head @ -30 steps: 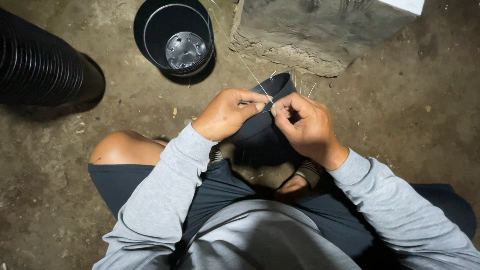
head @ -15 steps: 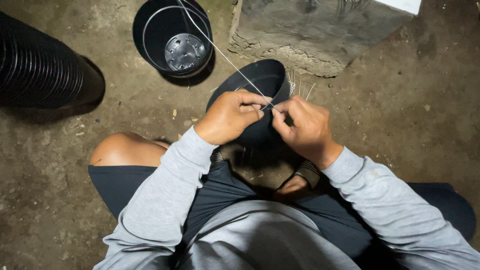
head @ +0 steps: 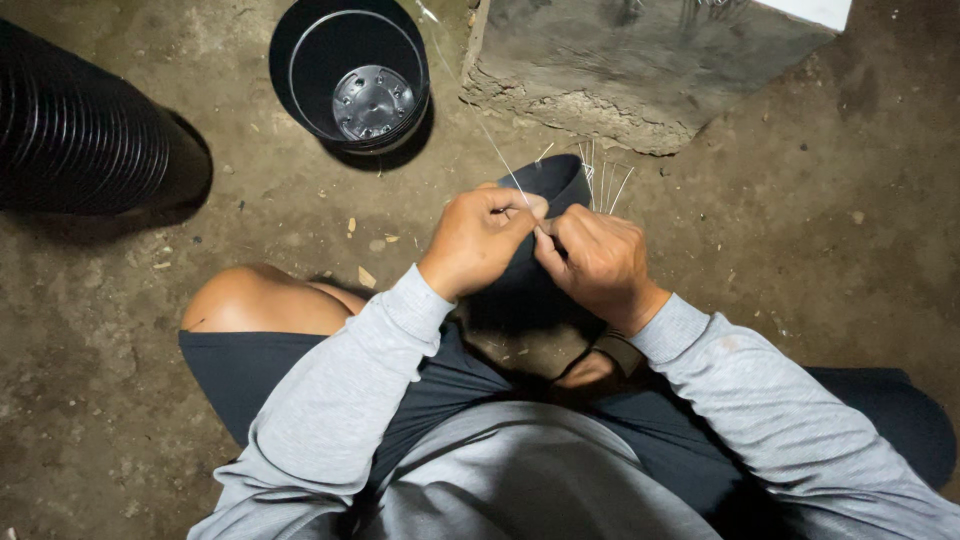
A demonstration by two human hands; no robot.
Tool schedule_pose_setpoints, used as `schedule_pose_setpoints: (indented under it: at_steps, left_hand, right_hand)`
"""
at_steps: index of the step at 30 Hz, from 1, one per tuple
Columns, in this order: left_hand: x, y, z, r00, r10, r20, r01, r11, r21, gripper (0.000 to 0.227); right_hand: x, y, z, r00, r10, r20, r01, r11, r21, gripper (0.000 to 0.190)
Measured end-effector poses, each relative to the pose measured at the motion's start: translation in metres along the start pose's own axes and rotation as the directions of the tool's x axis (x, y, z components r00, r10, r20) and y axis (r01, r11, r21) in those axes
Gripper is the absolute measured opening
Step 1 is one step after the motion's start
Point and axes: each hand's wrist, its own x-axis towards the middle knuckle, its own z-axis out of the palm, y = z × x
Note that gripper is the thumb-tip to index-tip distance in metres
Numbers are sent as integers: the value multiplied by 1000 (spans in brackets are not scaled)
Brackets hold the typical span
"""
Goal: The person inserts thin white wires into pre-drilled holes around the rim of a black plastic planter. They repeatedly pick up wires, thread them through the holes, and adjust them by hand. The person works on multiple planters, stacking completed ones nearby.
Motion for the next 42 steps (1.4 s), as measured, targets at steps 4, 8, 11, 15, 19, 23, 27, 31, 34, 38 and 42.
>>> schedule_pose_setpoints:
  at_steps: [4,8,11,15,19,23,27,31,34,38,42]
  left_hand:
    - [1,-6,-6,997,72,-26,-67,983,174,16]
    - [3,-2,-10,996,89,28,-92,987,134,14]
    - [-2,7,-7,992,89,85,-98,988,119,13]
    - [-5,25,-9,989,78,127,-110,957,269,13]
    - [-7,40,-10,996,69,56,-86,910,406,14]
    - [-9,45,-9,998,-48,-29,56,892,448,20]
    - [-6,43,-11,999,11,46,-21,971,238,13]
    - [-5,37,-10,1000,10,30,-17,969,246,12]
    - [-6,32,-8,997,70,33,-76,969,234,11]
    - [-5,28,-1,999,52,15,-53,992,115,9]
    - [-4,25,2,994,106,5,-105,993,-62,12]
  right_hand:
    - [7,-2,-5,991,126,43,-131,978,160,14]
    - [20,6,-19,902,376,212,-430,832,351,39]
    - [25,15,-26,918,260,300,-359,866,347,31]
    - [21,20,-25,905,219,365,-328,905,272,20]
    - [12,16,-19,940,209,271,-269,940,208,21]
    - [9,12,-15,954,213,212,-242,963,121,21]
    - [8,14,-13,965,177,192,-203,971,130,21]
    - [6,20,-12,954,194,229,-245,944,220,19]
    - [4,26,-13,930,241,279,-316,910,267,19]
    - [11,35,-17,915,236,328,-338,891,302,21]
    - [13,23,-23,890,328,316,-430,833,347,23]
